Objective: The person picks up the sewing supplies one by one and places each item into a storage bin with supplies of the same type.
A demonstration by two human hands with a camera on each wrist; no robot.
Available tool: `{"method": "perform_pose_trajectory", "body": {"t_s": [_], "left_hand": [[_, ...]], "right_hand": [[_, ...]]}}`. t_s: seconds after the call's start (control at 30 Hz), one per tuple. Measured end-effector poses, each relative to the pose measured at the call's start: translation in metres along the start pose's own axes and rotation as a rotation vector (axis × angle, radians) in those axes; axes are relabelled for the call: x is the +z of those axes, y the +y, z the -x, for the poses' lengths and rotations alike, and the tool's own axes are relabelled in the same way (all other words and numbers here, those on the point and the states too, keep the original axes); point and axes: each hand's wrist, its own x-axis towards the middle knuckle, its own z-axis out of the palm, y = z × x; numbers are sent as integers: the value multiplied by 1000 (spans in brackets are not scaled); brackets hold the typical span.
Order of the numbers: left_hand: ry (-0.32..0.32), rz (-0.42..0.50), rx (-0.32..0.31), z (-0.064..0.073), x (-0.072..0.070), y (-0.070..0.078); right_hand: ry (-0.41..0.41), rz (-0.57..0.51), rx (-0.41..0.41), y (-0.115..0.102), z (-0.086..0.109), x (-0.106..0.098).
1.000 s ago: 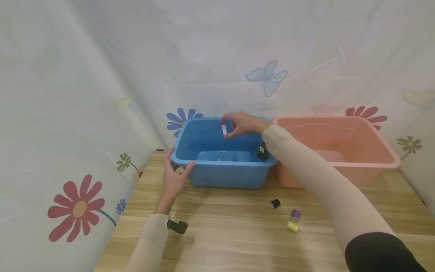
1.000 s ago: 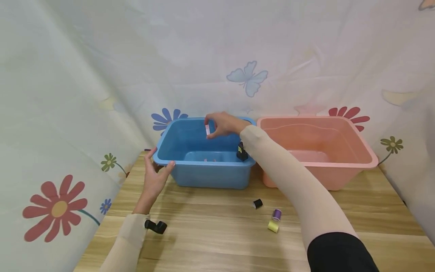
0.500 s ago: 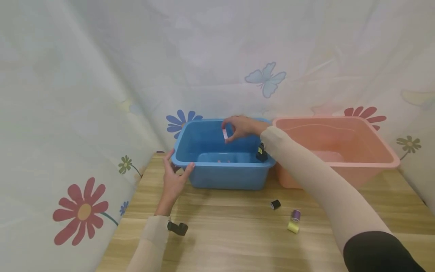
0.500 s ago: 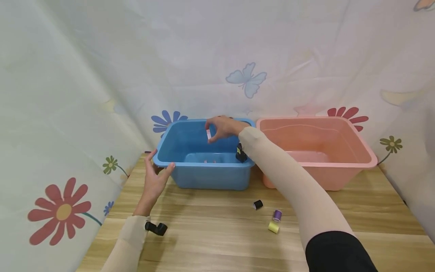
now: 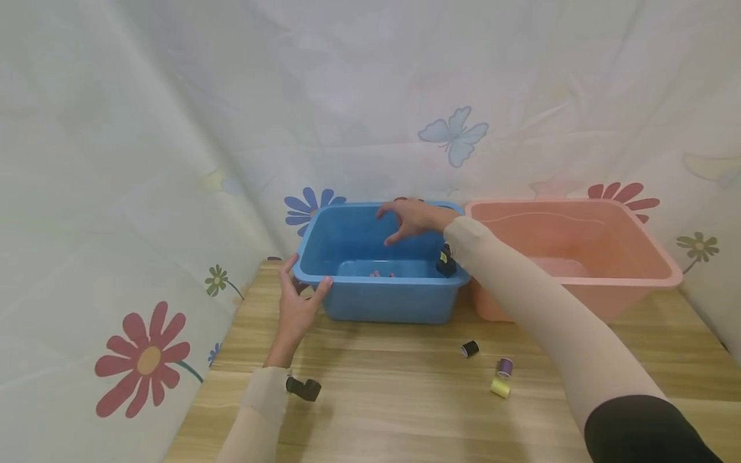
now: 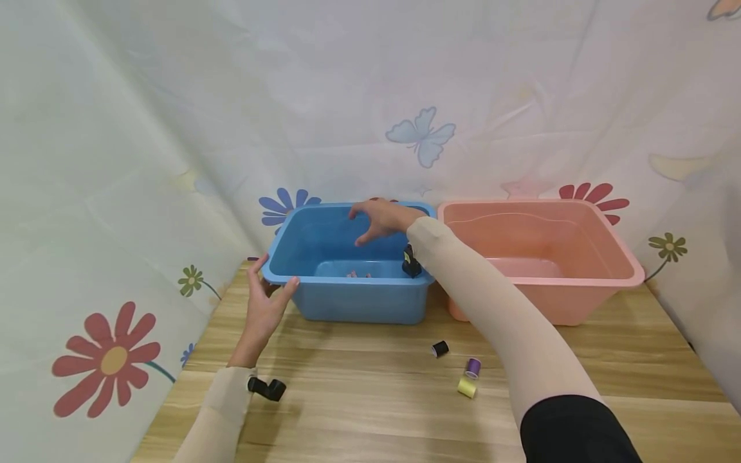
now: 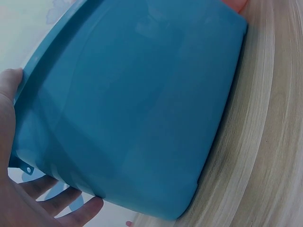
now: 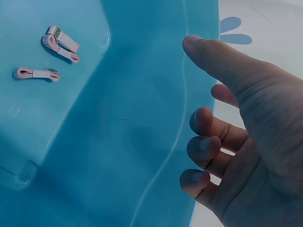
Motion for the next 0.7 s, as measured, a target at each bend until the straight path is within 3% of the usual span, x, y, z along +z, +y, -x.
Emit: {"method": "perform_pose_trajectory", "body": {"t_s": [0.7], "left_hand": [[-6,-12,-2,-1,-2,-2]], "right_hand": [[37,8,-27,-3,3,-5]]}}
